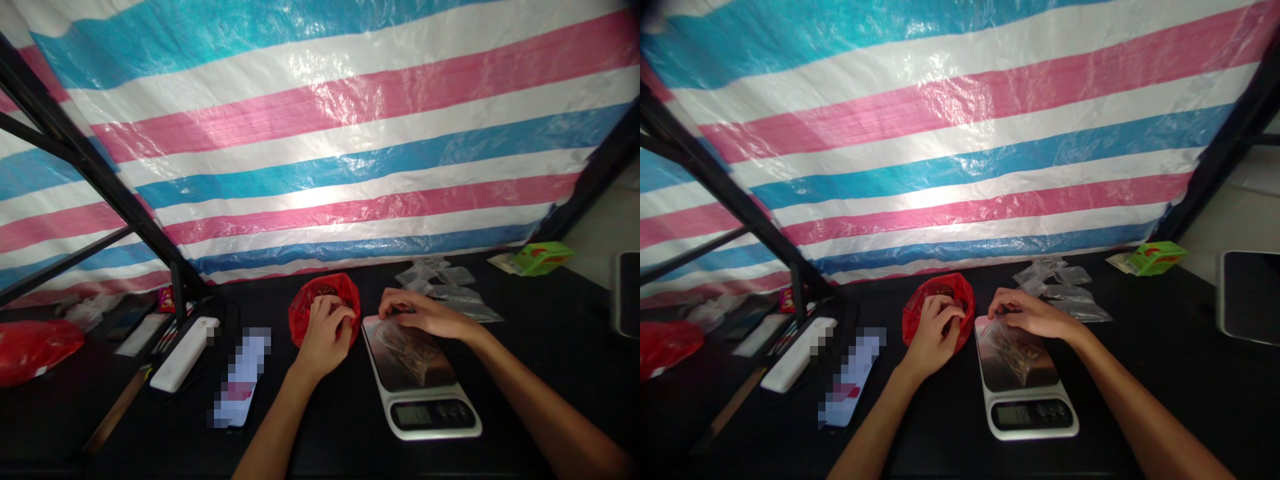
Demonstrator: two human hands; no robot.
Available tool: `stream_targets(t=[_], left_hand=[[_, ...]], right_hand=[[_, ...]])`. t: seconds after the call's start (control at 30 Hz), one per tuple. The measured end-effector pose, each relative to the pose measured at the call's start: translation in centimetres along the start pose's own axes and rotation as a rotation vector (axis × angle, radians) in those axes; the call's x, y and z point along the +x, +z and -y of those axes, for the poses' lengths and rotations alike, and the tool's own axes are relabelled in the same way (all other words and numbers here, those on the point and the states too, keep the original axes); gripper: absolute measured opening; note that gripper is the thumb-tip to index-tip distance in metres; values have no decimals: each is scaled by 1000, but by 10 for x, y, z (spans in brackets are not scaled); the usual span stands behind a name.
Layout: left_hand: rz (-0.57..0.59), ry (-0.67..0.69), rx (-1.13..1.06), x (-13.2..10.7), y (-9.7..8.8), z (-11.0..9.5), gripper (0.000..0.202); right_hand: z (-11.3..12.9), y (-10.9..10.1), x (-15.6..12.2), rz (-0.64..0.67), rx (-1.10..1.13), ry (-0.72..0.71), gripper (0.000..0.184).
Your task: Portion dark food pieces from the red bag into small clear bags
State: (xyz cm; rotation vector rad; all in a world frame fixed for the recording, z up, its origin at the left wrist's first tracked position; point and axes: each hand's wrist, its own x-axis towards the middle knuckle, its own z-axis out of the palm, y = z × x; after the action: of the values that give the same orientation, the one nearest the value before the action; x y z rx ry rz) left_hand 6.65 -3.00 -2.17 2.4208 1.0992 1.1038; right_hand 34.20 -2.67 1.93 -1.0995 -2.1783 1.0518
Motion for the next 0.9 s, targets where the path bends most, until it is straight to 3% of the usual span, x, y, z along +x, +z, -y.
stream_targets(t=[0.23, 0.37, 0.53, 0.77, 0.9], left_hand=[[5, -4, -14, 1, -5, -6, 16], [67, -4, -88, 0, -4, -14, 12], [190, 11, -109, -3, 6, -18, 10], [204, -15, -53, -4, 12, -14, 10], [197, -30, -40, -5, 13, -14, 9]], right_hand=[[-1, 3, 1, -2, 5, 1, 12], [0, 5, 2, -6, 15, -3, 9], [-1, 8, 3, -6, 4, 0, 15], [2, 10, 2, -69, -66, 0, 24], [4, 3, -4, 2, -59, 59, 31]])
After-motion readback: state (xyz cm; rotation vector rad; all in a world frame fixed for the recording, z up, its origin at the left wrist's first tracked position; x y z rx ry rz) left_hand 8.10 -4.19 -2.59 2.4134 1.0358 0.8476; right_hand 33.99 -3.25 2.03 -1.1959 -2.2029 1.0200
